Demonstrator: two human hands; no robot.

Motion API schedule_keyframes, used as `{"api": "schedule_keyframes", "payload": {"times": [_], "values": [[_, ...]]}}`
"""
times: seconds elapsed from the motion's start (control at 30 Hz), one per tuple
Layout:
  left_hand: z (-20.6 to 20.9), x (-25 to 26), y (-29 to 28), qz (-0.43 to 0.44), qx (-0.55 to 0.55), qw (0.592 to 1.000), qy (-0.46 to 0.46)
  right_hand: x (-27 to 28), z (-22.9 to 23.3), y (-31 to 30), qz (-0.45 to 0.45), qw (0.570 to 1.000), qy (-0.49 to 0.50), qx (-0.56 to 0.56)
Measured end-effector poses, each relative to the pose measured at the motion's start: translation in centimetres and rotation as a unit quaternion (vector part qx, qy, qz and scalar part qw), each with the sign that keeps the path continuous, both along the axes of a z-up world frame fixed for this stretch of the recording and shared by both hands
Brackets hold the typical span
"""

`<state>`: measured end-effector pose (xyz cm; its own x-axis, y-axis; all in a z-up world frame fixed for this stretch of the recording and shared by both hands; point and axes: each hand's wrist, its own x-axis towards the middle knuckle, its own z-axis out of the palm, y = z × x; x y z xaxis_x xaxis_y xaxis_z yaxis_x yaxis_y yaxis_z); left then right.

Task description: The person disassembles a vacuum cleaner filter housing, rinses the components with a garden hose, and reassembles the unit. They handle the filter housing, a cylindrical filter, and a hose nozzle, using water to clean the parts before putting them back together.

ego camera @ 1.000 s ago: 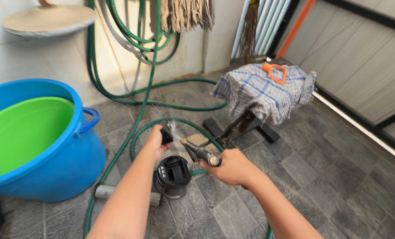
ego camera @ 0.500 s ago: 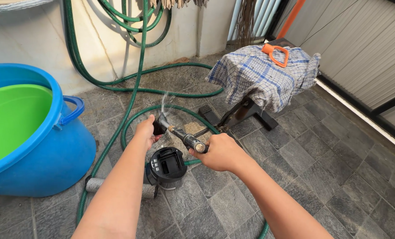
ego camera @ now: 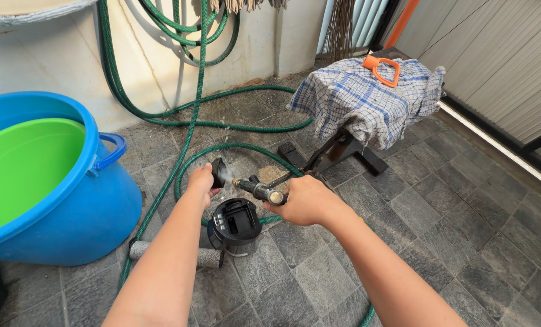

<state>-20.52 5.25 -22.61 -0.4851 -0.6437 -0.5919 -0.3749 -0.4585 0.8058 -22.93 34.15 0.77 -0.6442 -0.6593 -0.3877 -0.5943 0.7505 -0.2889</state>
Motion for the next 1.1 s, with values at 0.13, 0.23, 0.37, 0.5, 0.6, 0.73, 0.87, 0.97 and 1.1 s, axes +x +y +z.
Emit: {"api": "schedule_keyframes", "payload": {"times": [0.13, 0.23, 0.37, 0.5, 0.6, 0.73, 0.87, 0.97, 1.1], "values": [[0.0, 0.1, -0.1, -0.015, -0.065, 0.998, -0.019, 0.2, 0.0, -0.3, 0.004, 1.0, 0.0, 0.003], [0.1, 0.0, 0.3, -0.01, -0.066, 0.998, 0.004, 0.5, -0.5, -0.2, -0.001, 1.0, 0.016, -0.001], [1.4, 0.4, 1.1, -0.007, -0.043, 0.999, 0.007, 0.5, -0.5, -0.1, -0.002, 1.0, 0.007, -0.01], [4.4, 1.9, 3.0, -0.064, -0.197, 0.975, -0.08, 0.6, 0.1, -0.2, -0.006, 1.0, 0.002, 0.006], [5.6, 3.6, 3.8, -0.142, -0.436, 0.881, -0.113, 0.7, 0.3, -0.3, -0.003, 1.0, 0.003, 0.009], [5.7, 4.7, 3.7, -0.229, -0.592, 0.766, -0.104, 0.9, -0.1, -0.7, 0.032, 0.999, 0.009, 0.008], [6.0, 5.6, 3.5, -0.257, -0.63, 0.73, -0.068, 0.9, -0.6, -1.5, 0.014, 1.0, 0.019, 0.002], [6.4, 6.0, 3.2, -0.261, -0.637, 0.724, -0.047, 0.8, -0.7, -2.1, 0.02, 1.0, 0.007, 0.005], [6.5, 6.6, 2.9, -0.254, -0.621, 0.739, -0.057, 1.2, -0.7, -2.7, 0.017, 1.0, -0.003, 0.01]]}}
